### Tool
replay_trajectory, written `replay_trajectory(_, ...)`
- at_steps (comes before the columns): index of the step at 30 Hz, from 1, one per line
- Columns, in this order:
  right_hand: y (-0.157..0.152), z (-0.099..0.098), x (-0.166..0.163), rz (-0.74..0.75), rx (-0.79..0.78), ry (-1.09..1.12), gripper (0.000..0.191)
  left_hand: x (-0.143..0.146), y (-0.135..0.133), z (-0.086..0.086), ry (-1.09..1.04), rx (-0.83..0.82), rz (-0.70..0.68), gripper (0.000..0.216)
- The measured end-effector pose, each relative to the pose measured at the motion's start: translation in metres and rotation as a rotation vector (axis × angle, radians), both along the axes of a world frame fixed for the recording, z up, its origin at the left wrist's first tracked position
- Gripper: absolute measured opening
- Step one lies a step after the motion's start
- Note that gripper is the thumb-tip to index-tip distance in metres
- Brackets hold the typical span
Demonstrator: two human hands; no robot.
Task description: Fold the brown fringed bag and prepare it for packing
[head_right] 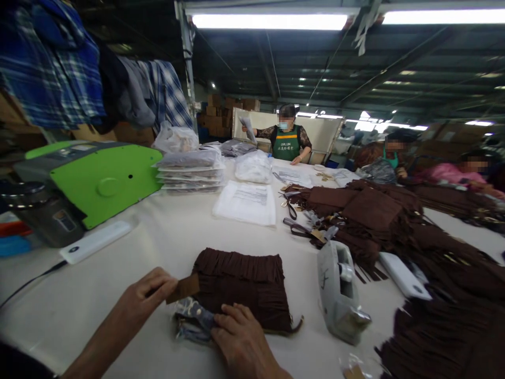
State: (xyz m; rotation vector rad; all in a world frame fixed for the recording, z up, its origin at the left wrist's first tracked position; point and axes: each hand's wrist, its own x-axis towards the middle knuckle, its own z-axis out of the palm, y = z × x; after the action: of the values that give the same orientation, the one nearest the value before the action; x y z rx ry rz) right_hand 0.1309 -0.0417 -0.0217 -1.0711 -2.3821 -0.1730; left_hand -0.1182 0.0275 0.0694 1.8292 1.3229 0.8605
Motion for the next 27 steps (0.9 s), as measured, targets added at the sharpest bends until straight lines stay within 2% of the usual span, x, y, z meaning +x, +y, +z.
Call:
replay_trajectory(2,0.004,-0.011,0.001,-0.002,0.081,0.034,0.022,0.011,0.017,-0.003,-0.086,-0.126,-0.025,0.039)
replay_trajectory(5,0.006,-0.019,0.003,-0.011,0.149,0.036,0.022,0.029,0.034,-0.021,-0.243,-0.345,-0.036,0.042)
replay_trajectory(9,0.008,-0.023,0.004,-0.019,0.174,0.023,0.022,0.039,0.042,-0.039,-0.376,-0.424,0.006,0.037)
replay_trajectory(14,0.011,-0.031,0.005,-0.002,0.159,-0.002,0.018,0.039,0.044,-0.041,-0.36,-0.428,0.041,0.031)
replay_trajectory(20,0.012,-0.03,0.003,-0.013,0.193,0.081,0.018,0.042,0.049,-0.045,-0.21,-0.379,0.041,0.033)
replay_trajectory(23,0.011,-0.03,0.003,-0.017,0.176,0.067,0.017,0.044,0.051,-0.042,-0.101,-0.299,0.049,0.031)
replay_trajectory(27,0.009,-0.03,0.005,-0.026,0.093,0.005,0.013,0.044,0.047,-0.039,0.102,-0.112,0.095,0.023)
